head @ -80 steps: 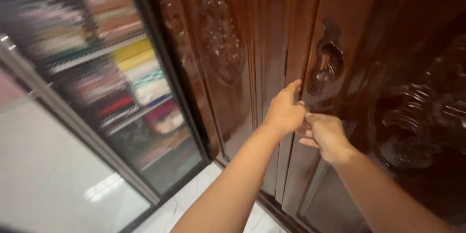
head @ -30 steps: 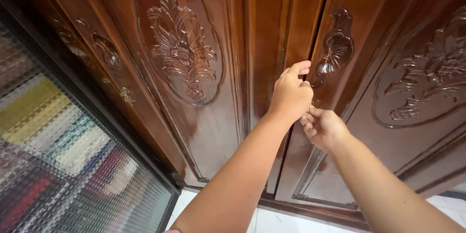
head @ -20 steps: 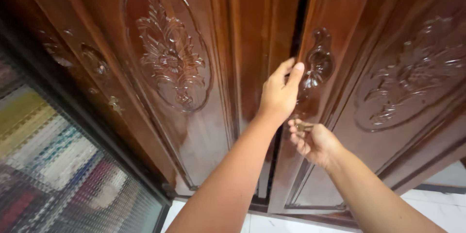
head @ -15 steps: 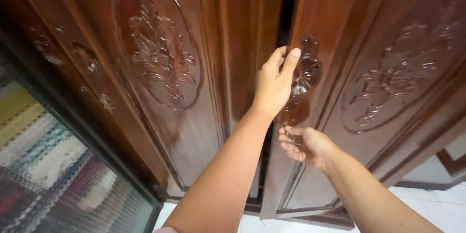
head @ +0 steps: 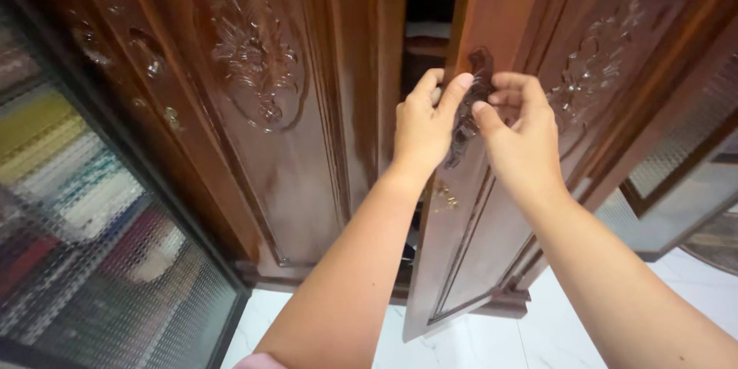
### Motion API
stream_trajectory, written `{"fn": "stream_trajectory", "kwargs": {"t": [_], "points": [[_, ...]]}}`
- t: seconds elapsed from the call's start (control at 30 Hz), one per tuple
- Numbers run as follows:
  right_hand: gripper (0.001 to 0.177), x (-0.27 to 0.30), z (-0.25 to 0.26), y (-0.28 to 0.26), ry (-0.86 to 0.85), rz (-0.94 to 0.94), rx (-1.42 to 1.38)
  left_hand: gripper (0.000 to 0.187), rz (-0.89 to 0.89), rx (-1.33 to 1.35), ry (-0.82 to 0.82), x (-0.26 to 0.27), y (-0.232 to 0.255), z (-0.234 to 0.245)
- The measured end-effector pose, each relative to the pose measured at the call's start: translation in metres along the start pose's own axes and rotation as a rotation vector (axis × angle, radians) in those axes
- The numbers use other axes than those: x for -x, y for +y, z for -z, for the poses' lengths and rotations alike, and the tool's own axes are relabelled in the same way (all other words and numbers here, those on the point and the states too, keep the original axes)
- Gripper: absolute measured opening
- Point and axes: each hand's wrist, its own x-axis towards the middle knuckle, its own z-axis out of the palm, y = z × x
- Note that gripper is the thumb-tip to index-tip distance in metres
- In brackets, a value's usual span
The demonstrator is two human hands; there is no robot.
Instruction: The person opens and closes multiple storage units in a bedroom, including a white door, a glass-fronted cabinet, a wooden wardrobe, and a small plastic drawer unit. They open and close doors and drawers without removing or rearranging items.
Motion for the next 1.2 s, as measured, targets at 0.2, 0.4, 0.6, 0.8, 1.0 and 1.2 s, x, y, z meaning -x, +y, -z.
{"fn": "stream_trajectory", "kwargs": {"t": [0.2,0.4,0.6,0.8,1.0,1.2], "points": [[0.046,0.058,0.029,-0.035,0.086,0.122,-0.157,0.043,0.076,-0.131,-0.035,0.061,0.057,-0.023],[0.047,0.098,0.087,-0.043,0.180,-0.008,-0.224,0.048,0.063,-0.094,-0.099,0.120,0.103,-0.059],[0.047,0.135,0.147,-0.049,0.225,0.081,-0.154,0.045,0.078,0.011,-0.179,0.165,0.130,-0.099],[0.042,0.155,0.194,-0.049,0.324,0.081,-0.084,0.043,0.135,0.083,-0.236,0.197,0.147,-0.145],[0.044,0.161,0.244,-0.033,0.436,0.068,0.056,0.049,0.082,0.163,-0.386,0.219,0.159,-0.186],[0.045,0.161,0.297,-0.008,0.500,0.153,0.176,0.058,0.103,0.135,-0.746,0.213,0.159,-0.217]]}}
